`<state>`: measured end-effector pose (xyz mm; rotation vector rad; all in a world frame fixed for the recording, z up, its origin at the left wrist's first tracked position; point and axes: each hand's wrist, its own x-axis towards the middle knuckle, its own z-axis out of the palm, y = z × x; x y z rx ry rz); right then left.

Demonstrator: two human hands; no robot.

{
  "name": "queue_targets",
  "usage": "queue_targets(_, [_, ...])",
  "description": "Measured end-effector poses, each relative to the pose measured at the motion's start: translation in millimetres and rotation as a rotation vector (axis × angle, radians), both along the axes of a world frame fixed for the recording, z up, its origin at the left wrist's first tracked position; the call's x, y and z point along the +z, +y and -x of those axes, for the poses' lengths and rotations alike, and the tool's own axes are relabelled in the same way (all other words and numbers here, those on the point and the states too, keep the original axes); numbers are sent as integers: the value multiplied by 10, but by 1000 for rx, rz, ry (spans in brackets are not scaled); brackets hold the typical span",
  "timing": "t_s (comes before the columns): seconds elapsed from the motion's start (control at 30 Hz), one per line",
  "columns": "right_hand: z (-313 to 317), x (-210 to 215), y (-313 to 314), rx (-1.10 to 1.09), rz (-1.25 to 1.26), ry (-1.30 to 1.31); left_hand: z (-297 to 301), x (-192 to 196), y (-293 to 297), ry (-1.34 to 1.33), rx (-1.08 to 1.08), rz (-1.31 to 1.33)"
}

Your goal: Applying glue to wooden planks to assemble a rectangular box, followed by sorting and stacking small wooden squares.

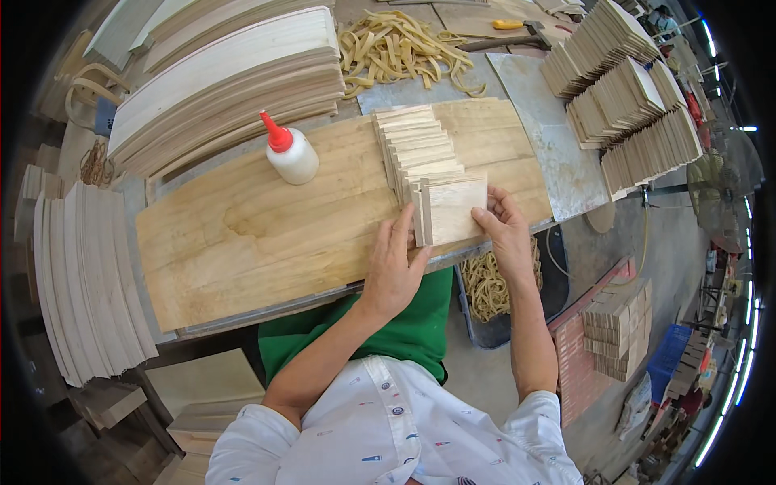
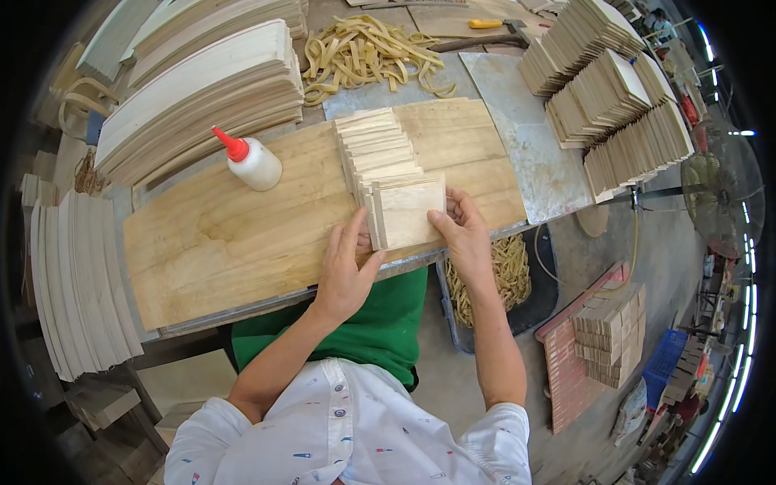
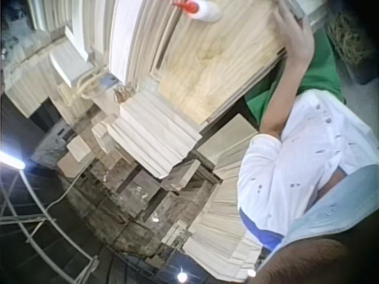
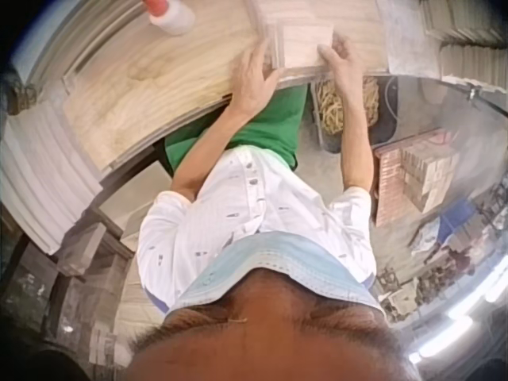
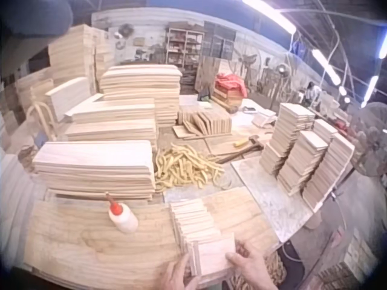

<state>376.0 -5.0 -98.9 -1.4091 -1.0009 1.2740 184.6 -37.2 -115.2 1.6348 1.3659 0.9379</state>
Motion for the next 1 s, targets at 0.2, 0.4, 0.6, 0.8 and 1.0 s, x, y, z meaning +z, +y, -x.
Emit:
queue_targets(0.2, [-50,-175,-9,-77,11,-119,-2,-87,-11,115,1,-66])
queue_targets(0.4, [-171,-135,-170,-86,53,131,26,-87,-26,123,-23,-91])
queue_targets(0.6, [-6,-83,-176,-94,25,76,51,-28,-81,147,-70,-95])
queue_targets(0.8, [43,-323,-209,-173,-145,-387,50,-87,-92,187,-79,-119])
queue_targets(1.0, [-87,-308,-250,-278,-164,-460,75,36,-100,217,-65,-136])
